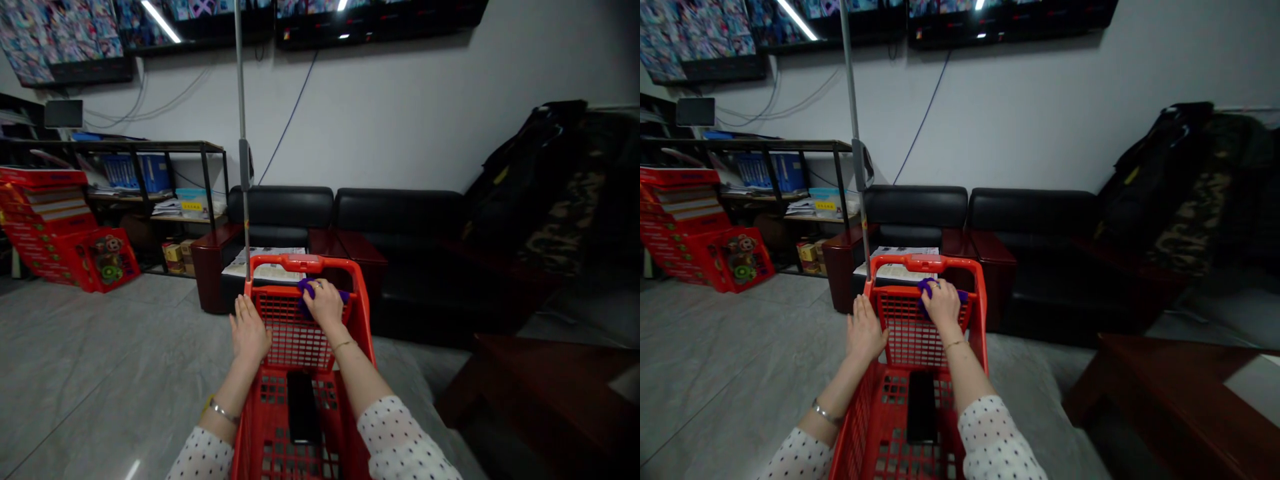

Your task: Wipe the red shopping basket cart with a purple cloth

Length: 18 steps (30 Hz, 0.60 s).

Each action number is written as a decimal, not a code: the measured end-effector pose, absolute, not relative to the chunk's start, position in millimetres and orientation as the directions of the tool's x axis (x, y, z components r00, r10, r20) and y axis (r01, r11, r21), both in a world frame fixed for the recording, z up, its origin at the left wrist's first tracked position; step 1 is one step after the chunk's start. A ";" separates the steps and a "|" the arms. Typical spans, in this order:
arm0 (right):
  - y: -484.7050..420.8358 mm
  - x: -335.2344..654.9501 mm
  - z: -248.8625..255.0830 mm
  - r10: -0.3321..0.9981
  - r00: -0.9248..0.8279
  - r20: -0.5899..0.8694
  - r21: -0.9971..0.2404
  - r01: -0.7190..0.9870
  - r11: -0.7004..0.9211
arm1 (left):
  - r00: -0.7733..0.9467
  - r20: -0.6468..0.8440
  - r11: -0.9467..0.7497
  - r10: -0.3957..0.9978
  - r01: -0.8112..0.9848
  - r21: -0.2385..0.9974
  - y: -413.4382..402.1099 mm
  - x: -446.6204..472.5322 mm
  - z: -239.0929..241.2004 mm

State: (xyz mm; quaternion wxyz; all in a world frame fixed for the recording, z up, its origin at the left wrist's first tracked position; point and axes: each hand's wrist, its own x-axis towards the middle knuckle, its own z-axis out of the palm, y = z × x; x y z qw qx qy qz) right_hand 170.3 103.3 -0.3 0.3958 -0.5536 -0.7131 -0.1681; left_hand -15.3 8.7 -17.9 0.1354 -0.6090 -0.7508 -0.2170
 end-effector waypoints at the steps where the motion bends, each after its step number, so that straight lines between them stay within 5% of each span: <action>1: 103.4 186.9 -2.8 0.649 -0.016 0.760 -0.225 0.931 0.288 | -0.220 0.468 0.159 0.856 0.973 0.167 8.8 -14.9 -17.7; 6: 101.7 191.1 -8.0 0.598 0.184 0.780 -0.337 0.929 0.154 | -0.201 0.483 0.134 0.852 0.976 0.169 9.1 -14.1 -17.9; 13: 101.8 87.9 -0.9 0.627 -0.132 0.768 -0.177 0.897 0.406 | -0.218 0.512 0.156 0.831 0.974 0.162 12.3 -18.2 -20.6; 18: 106.4 133.1 0.9 0.620 -0.215 0.754 -0.120 0.884 0.452 | -0.216 0.504 0.165 0.836 0.976 0.145 11.9 -21.0 -19.4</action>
